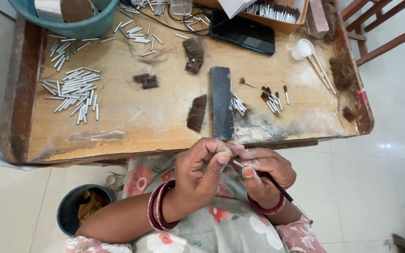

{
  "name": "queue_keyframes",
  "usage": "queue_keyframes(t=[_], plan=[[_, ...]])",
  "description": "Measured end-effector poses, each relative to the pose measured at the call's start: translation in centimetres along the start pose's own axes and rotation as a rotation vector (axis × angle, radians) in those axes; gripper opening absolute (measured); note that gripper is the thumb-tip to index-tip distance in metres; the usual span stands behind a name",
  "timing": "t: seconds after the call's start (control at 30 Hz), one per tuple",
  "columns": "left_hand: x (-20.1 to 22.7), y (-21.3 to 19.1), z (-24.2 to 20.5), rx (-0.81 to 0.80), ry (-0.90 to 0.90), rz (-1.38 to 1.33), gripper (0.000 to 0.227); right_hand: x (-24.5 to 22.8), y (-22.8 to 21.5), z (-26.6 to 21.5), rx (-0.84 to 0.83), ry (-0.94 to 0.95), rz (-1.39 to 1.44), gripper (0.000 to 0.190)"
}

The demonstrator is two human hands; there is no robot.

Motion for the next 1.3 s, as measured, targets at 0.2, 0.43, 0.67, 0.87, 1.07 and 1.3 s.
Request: queue_keyframes(t=[0.2,0.43,0.67,0.87,1.07,1.3], plan=[[-1.5,0.0,0.6,-0.075,-0.104,-0.227,0.018,-0.7,0.8,0.9,0.061,-0.184,-0.179,0.023],[-1.9,-0.3,0.4,-0.124,-0.208,-0.187,0.014,-1.4,-1.1,1.3,-0.221,0.029,-0.102,0.02],[0.1,-3.3,4.8,0.12,0.354,0.667,0.036,4.8,-5.6,7.1,-0.155,0.237,-0.765,0.015],[-0.3,-4.9,5.6,0.259,0.346,0.702,0.024,6.7,-2.0,12.9,-0.444,0.212,-0.704,0.015],[-0.2,-5.1,5.4,0.258,0.321,0.683,0.018,7.6,0.3,13.0,-0.534,0.167,-0.716,0.016],[0.3,-3.7,5.3,0.227,0.362,0.749,0.016,5.2,-1.1,10.0,-0.159,0.199,-0.28,0.023]])
Point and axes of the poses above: each hand's wrist, its own z-axis towards the middle knuckle, its own y-axis out of the palm, x = y × z, the point moved 2 cm from there along z, towards the middle knuckle, and after that the axes turned 1 degree about x, right-handed, at the moved point
